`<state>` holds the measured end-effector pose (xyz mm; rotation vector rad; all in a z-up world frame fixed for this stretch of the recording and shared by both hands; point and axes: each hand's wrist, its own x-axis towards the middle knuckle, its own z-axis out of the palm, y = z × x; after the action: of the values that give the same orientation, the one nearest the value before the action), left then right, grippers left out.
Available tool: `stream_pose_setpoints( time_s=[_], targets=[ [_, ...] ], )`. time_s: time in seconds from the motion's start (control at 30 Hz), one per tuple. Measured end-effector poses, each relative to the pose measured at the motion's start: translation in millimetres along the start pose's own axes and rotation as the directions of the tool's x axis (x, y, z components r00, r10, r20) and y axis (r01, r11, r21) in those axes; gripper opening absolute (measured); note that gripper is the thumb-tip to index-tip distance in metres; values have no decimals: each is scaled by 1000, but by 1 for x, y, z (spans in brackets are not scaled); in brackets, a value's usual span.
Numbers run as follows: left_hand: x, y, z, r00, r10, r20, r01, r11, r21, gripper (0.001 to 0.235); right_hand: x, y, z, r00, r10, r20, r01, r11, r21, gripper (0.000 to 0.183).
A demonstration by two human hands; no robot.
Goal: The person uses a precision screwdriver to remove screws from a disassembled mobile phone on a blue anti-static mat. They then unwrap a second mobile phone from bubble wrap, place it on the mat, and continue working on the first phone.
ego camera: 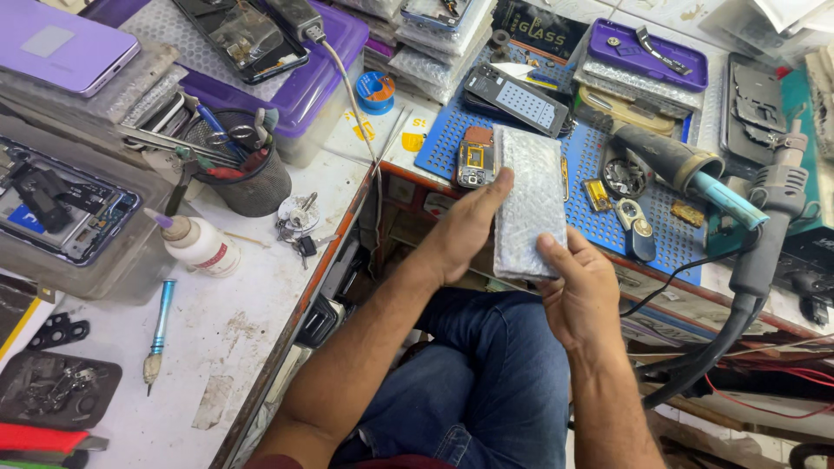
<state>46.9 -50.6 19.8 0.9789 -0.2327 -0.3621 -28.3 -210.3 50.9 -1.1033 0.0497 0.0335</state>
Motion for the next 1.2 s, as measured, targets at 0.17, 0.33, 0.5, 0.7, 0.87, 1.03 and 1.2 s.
stream_pose_setpoints(
  time_s=[0.17,0.33,0.5,0.7,0.87,1.03,1.2],
  targets=[
    [67,47,-77,897,144,-418,-143,989,34,84,33,-20,-4,1000,16,-8,-16,997,-73,33],
    [152,64,-135,728,230,-646,-191,973,132,54,72,-34,1,1000,9,-30,-12,994,-112,30],
    [193,54,-155,720,196,-666,-245,969,21,34,112,-30,7,999,9,-50,-18,984,-179,29],
    [195,57,-146,688,196,-699,-316,948,-45,26,168,-13,24,996,59,-62,-68,984,-163,28],
    [188,77,-132,682,206,-702,-333,942,-46,27,182,-4,41,997,40,-64,-50,984,-173,29],
    [192,82,-123,660,203,-723,-359,931,-66,25,182,0,42,997,28,-70,-42,976,-212,29],
    [194,85,-120,681,194,-706,-405,903,-143,25,184,-4,38,996,36,-76,-50,979,-196,28]
  ],
)
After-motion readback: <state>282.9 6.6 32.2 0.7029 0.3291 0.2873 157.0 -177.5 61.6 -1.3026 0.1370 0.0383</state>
